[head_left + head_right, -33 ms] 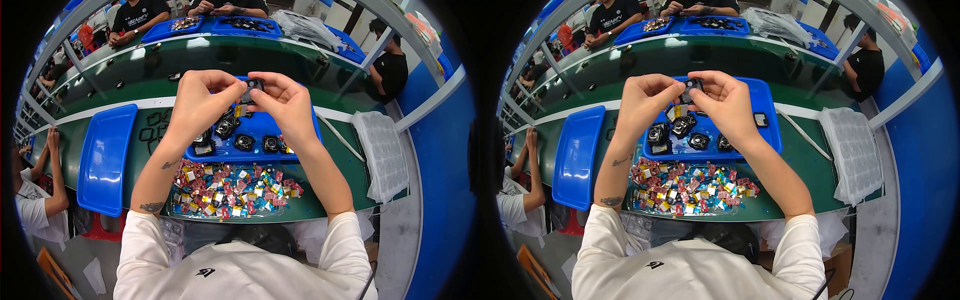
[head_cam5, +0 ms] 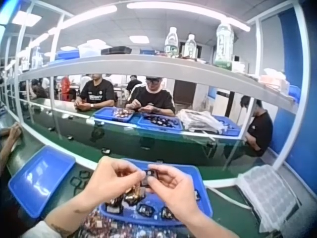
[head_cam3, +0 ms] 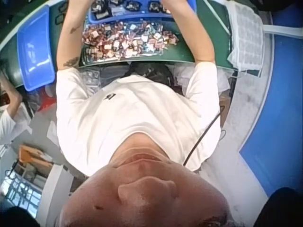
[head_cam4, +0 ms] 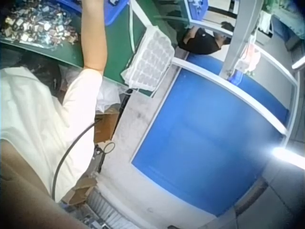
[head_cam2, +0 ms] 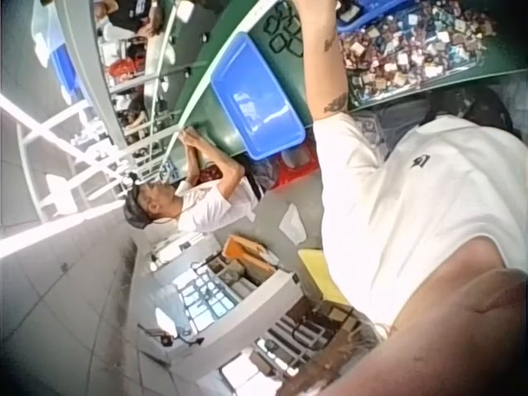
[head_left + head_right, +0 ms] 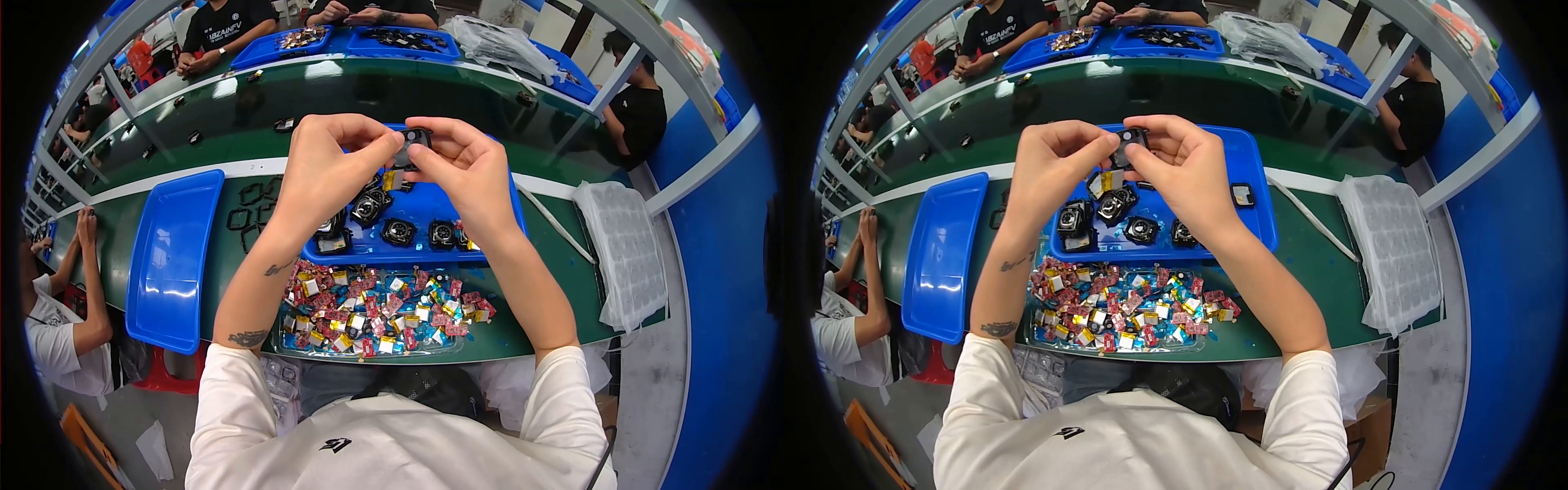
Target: The worker is assembling small camera modules and applying colorful stickers or covers to components on a factory assembly line.
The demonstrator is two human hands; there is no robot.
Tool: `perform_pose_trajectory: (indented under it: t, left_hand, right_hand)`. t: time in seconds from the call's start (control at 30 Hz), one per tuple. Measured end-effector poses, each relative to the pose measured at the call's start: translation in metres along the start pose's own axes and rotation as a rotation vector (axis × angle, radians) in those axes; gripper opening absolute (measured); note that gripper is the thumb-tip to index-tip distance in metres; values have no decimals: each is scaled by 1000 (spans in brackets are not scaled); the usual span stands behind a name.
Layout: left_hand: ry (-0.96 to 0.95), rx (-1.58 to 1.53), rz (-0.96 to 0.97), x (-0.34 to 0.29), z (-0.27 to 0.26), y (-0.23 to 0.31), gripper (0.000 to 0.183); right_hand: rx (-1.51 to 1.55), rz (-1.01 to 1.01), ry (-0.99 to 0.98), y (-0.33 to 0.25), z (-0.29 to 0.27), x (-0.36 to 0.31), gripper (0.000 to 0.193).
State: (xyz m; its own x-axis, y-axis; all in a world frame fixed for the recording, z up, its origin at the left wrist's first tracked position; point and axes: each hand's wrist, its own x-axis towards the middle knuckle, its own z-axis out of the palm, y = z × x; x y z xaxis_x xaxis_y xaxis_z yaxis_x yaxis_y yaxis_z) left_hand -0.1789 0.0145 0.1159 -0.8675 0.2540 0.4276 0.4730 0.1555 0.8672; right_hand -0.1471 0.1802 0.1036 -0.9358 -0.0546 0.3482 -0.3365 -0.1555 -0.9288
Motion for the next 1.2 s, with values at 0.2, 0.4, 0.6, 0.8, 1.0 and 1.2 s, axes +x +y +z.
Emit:
perform_pose_trajectory:
  t: [0.2,0.4,0.6,0.8,1.0,1.2]
  left_hand:
    - [16,50,-15,-1,2,-1,21]
    - [58,42,-14,-3,7,2,21]
    - [77,92,36,-5,11,-1,21]
    - [47,-29,28,-5,14,-2,19]
    - [11,-168,22,-4,10,-3,22]
    - [22,-137,36,-7,8,6,18]
  right_hand:
    - [-94,-51,45,-2,4,-5,26]
    - [-197,-131,85,0,5,-6,24]
    - [-191,-159,121,3,6,-5,20]
    - [-223,-244,159,8,1,-3,18]
    - [-111,-170,151,3,-2,0,21]
    - [-182,-219,148,5,-2,-1,22]
